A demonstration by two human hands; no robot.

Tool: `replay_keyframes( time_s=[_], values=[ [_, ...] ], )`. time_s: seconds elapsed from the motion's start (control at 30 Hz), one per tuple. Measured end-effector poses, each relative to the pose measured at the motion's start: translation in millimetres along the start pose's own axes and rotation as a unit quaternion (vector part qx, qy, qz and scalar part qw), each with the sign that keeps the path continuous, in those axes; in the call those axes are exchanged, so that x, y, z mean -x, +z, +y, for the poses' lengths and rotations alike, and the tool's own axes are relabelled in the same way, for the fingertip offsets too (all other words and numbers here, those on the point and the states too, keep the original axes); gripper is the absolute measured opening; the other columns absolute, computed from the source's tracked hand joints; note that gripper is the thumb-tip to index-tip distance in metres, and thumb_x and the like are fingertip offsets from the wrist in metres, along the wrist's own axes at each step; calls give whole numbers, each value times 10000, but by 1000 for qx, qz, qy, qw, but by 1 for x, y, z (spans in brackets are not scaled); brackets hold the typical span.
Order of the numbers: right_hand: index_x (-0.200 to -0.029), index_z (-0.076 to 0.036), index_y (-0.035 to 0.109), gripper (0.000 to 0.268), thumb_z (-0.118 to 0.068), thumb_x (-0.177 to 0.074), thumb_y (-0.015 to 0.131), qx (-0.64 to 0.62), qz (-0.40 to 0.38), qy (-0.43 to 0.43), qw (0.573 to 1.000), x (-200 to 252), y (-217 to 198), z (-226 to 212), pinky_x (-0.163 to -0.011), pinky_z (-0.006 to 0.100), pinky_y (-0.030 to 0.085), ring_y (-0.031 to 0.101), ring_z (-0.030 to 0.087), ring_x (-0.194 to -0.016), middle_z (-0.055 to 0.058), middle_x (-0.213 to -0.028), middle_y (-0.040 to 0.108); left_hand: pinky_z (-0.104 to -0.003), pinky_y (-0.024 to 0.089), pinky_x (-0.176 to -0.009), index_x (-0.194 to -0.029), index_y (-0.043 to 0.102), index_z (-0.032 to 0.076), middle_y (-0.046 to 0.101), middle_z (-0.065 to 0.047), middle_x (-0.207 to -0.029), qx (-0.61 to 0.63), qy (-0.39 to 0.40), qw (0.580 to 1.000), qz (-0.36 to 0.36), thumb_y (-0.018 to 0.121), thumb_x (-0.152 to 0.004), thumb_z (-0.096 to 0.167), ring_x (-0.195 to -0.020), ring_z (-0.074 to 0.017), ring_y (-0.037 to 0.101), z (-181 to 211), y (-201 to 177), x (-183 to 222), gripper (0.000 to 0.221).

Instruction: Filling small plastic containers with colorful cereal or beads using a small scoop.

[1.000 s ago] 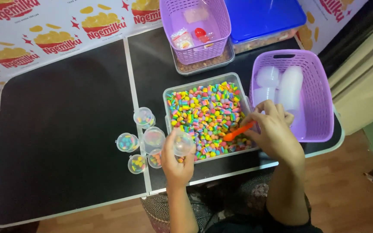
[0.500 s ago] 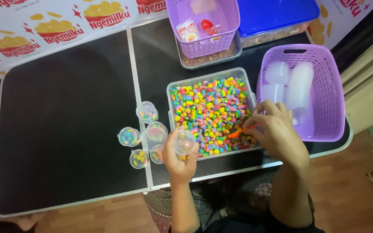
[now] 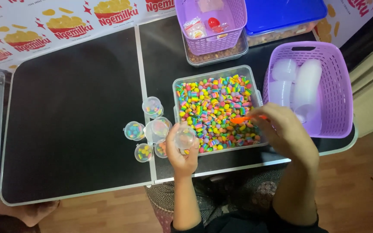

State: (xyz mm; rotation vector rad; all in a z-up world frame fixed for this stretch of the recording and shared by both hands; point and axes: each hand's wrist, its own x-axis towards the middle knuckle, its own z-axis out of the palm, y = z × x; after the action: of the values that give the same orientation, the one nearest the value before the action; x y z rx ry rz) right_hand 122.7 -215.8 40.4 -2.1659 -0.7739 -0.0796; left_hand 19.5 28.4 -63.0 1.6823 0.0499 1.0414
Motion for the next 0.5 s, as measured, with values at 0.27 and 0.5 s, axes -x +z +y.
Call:
replay_keyframes(
  time_s=[0.27, 0.5],
  values=[
    [-1107, -114, 773, 220, -66, -921, 665, -77, -67, -24, 995, 1, 15, -4, -640, 444, 553, 643, 348, -652, 162, -897, 689, -447, 512, -1005, -1311, 548, -89, 678, -258, -1209, -2, 19, 1000, 1, 791, -839, 153, -1163, -352, 665, 4, 4, -3, 584],
    [-1129, -89, 771, 216, -124, -929, 696, -31, -75, -3, 997, -4, 21, 3, -668, 426, 567, 671, 341, -727, 122, -952, 657, -444, 515, -995, -1294, 567, -82, 683, -242, -1192, -6, 34, 999, -1, 790, -836, 147, -1147, -339, 672, 5, 8, -3, 558]
  ],
)
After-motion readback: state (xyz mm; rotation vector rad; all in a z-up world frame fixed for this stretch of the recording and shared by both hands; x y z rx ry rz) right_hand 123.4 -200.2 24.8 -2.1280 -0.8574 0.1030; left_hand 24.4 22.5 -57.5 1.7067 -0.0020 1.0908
